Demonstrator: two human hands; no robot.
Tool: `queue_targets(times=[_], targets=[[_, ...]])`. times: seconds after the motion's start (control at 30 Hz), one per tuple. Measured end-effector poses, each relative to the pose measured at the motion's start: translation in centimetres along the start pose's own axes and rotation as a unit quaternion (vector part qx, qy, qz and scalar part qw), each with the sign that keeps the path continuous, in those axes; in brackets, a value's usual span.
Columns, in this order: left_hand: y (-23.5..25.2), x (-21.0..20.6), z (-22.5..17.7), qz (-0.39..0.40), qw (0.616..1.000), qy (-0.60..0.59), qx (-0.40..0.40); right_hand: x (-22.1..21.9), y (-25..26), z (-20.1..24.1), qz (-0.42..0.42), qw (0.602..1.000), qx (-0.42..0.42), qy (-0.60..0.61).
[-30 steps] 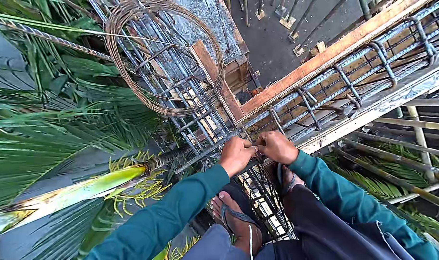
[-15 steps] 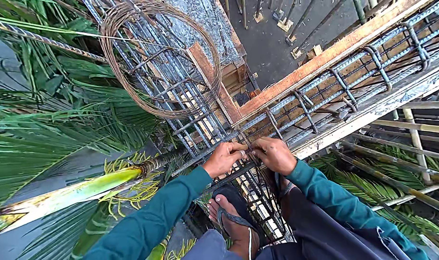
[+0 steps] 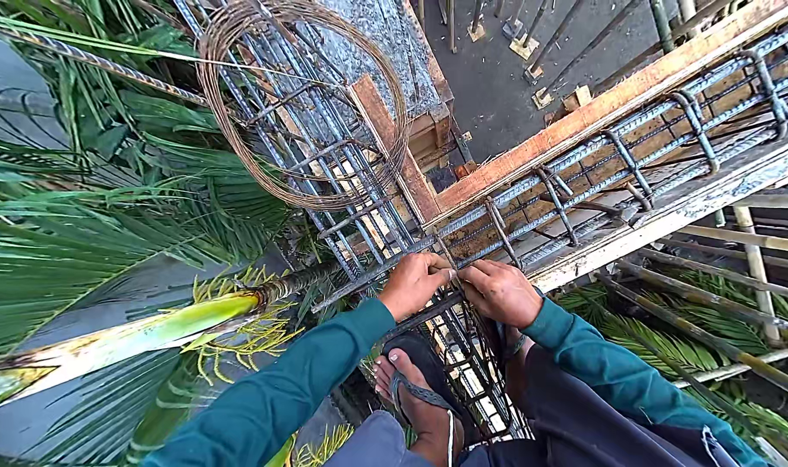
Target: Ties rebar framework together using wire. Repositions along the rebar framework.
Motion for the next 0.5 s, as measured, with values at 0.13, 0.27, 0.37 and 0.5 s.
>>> queue_targets(times=[0.13, 0.27, 0.37, 0.5], targets=[[0.3, -0.1, 0.6, 0.021, 0.999, -0.042, 0.016, -0.2, -0.1, -0.6, 0.018, 0.999, -0.022, 0.038], [0.3, 0.0, -0.1, 0.005, 0.999, 0.047, -0.020, 0.1, 0.0, -1.1, 0.010, 0.998, -0.038, 0.040], [-0.8, -0.3, -2.2, -0.081, 0.962, 0.200, -0.168, 0.1, 0.1, -1.2, -0.003, 0.998, -0.054, 0.026], [-2.9, -1.7, -3.7, -0.227, 0.833, 0.358, -0.356, 0.2, 0.1, -0.6, -0.038, 0.997, -0.061, -0.015]])
Point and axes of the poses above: each hand's wrist, its own y-axis towards the middle knuckle, its own x-axis out of the back of the hand, z = x × y, the point moved 10 cm from there along y, towards the middle knuckle, and after that the axes turned 6 degrees about -y, right-handed, at the moved point
